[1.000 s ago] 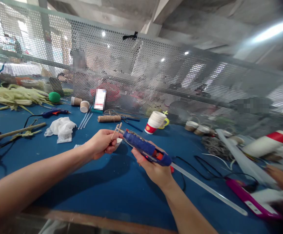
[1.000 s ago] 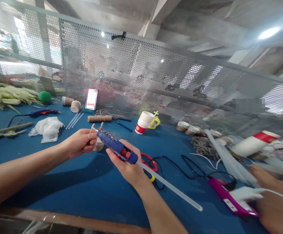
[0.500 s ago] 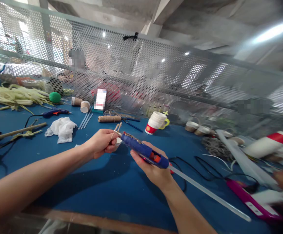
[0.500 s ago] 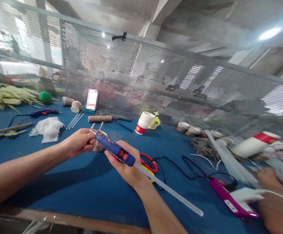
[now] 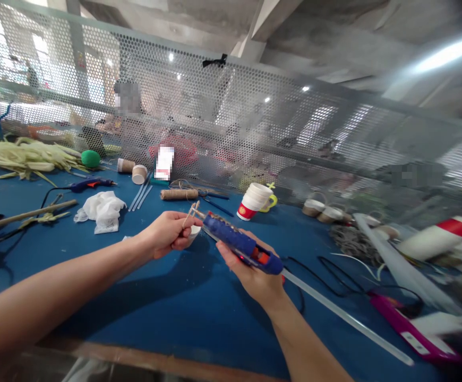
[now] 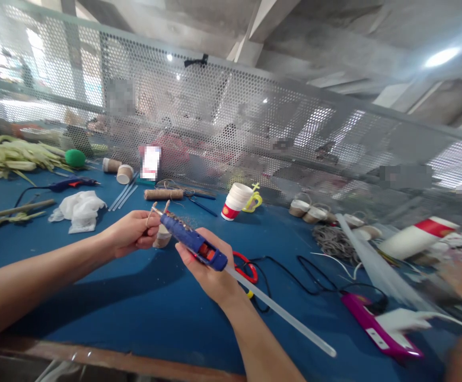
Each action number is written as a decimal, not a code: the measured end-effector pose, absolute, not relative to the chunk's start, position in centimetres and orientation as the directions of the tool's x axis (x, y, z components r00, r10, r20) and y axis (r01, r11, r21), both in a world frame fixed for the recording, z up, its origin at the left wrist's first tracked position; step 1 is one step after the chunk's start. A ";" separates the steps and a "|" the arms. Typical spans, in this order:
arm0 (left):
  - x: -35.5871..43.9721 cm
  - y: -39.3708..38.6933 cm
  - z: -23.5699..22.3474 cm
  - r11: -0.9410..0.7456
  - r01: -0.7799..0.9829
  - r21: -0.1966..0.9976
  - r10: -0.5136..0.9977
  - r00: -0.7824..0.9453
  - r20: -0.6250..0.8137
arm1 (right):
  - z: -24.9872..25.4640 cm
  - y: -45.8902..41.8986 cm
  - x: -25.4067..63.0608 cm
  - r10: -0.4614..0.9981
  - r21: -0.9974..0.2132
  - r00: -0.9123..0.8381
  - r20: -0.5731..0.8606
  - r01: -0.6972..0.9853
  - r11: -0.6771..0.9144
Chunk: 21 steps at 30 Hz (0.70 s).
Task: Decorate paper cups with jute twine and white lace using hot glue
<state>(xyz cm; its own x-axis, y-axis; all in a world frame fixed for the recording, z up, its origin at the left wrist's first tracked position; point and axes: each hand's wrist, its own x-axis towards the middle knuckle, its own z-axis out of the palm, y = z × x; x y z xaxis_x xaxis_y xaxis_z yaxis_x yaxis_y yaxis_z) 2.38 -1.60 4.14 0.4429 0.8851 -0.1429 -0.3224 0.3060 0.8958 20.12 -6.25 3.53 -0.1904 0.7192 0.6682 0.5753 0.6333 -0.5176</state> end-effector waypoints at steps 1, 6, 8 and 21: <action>2.4 -1.6 4.1 0.309 -0.322 0.895 0.884 0.445 -0.146 | 3.5 -6.2 20.1 0.717 -0.520 -0.173 0.676 0.578 0.630; 2.4 -1.6 4.4 0.300 -0.315 0.900 0.895 0.419 -0.152 | 3.5 -6.2 20.1 0.720 -0.500 -0.235 0.653 0.581 0.642; 2.4 -1.6 4.4 0.298 -0.323 0.898 0.898 0.414 -0.149 | 3.5 -6.3 20.1 0.722 -0.500 -0.246 0.647 0.578 0.644; 2.3 -1.7 4.7 0.289 -0.324 0.901 0.907 0.394 -0.149 | 3.5 -6.4 20.2 0.748 -0.548 -0.199 0.633 0.568 0.615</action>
